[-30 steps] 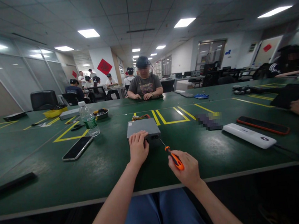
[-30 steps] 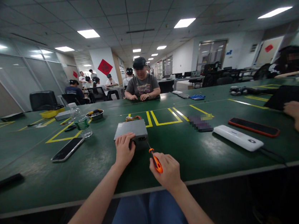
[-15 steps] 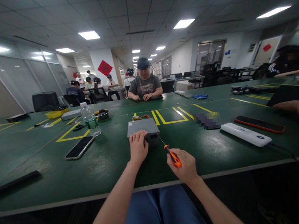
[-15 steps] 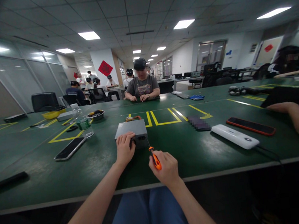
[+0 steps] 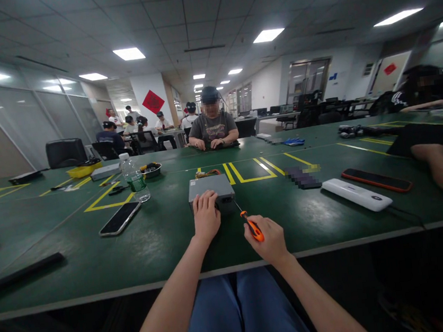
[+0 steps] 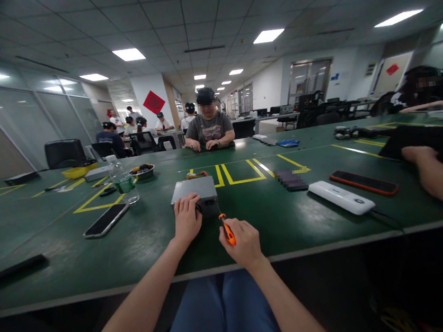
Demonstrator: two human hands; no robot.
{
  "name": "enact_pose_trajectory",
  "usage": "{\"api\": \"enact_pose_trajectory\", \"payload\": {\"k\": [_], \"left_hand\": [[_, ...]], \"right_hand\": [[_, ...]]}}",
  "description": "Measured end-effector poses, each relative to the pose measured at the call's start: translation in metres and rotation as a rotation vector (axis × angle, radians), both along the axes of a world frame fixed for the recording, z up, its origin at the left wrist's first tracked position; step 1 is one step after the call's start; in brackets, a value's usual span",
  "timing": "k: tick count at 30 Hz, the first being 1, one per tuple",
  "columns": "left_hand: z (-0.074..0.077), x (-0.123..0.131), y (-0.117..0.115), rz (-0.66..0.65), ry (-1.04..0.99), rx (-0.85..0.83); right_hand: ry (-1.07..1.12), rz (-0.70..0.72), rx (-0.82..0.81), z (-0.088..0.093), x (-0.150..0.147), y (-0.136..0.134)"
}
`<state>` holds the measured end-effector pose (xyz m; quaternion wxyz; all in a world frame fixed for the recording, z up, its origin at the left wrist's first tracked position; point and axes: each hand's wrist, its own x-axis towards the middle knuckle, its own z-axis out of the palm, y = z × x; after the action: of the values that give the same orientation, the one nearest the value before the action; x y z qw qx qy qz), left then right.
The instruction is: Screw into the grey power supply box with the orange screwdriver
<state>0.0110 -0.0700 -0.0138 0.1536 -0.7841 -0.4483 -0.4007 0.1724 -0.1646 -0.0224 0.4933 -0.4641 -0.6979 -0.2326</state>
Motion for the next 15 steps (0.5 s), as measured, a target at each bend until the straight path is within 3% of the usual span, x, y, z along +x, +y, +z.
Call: {"api": "enact_pose_trajectory", "payload": {"k": [8,15], "left_hand": [[0.001,0.014,-0.009,0.135,0.025,-0.034],[-0.001,0.013,-0.007,0.133,0.061,-0.023]], "right_hand": [[0.024,0.019,0.110,-0.007,0.002,0.007],[-0.056,0.060,0.153,-0.011,0.006,0.006]]}}
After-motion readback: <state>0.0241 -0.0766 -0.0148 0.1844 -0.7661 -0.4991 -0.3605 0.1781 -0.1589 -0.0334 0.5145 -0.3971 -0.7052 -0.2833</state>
